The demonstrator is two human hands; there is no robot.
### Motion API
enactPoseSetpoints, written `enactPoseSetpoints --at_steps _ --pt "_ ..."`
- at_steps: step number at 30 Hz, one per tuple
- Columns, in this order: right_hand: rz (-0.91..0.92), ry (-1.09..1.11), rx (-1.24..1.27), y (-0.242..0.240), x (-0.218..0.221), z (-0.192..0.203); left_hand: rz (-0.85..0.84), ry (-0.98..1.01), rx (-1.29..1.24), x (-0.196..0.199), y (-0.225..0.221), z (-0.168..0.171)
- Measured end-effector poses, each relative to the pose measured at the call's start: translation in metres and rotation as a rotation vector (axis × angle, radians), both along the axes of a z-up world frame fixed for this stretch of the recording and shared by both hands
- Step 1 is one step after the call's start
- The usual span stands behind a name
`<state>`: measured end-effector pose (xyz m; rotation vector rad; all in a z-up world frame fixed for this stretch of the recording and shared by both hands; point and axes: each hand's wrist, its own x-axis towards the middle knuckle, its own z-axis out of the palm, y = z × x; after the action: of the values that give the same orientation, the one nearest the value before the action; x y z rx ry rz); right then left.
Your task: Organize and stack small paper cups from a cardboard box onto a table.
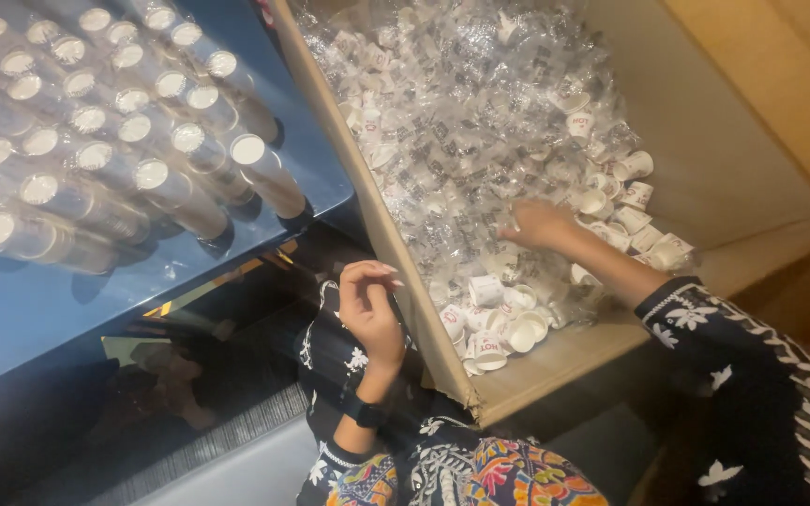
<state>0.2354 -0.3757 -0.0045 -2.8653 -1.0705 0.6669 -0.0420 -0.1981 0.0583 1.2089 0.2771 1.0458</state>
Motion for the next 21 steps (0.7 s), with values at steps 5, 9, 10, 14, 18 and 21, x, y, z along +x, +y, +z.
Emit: enactPoseSetpoints --at_steps 5,9,10,14,18,21 --pt "0.052 0.178 0.39 -0.007 0.031 -0.082 -0.037 0.065 0.021 -0.014 0.007 -0.003" --pt "-0.387 0.611 0.49 0.004 0.014 -0.009 0.044 0.098 -0.067 -0.026 0.029 0.003" --pt "-0.381 0.607 0.49 0.005 0.014 -0.005 0.048 0.093 -0.066 -0.026 0.032 0.003" --pt "-0.376 0.707 0.51 0.005 0.009 -0.02 0.123 0.083 -0.101 -0.03 0.036 0.006" --pt "-0.112 0.609 0.421 0.006 0.008 -0.031 0.044 0.114 -0.067 -0.02 0.022 0.006" --pt "-0.041 0.452 0.256 0.011 -0.008 -0.002 -0.001 0.176 0.169 -0.013 0.006 0.026"
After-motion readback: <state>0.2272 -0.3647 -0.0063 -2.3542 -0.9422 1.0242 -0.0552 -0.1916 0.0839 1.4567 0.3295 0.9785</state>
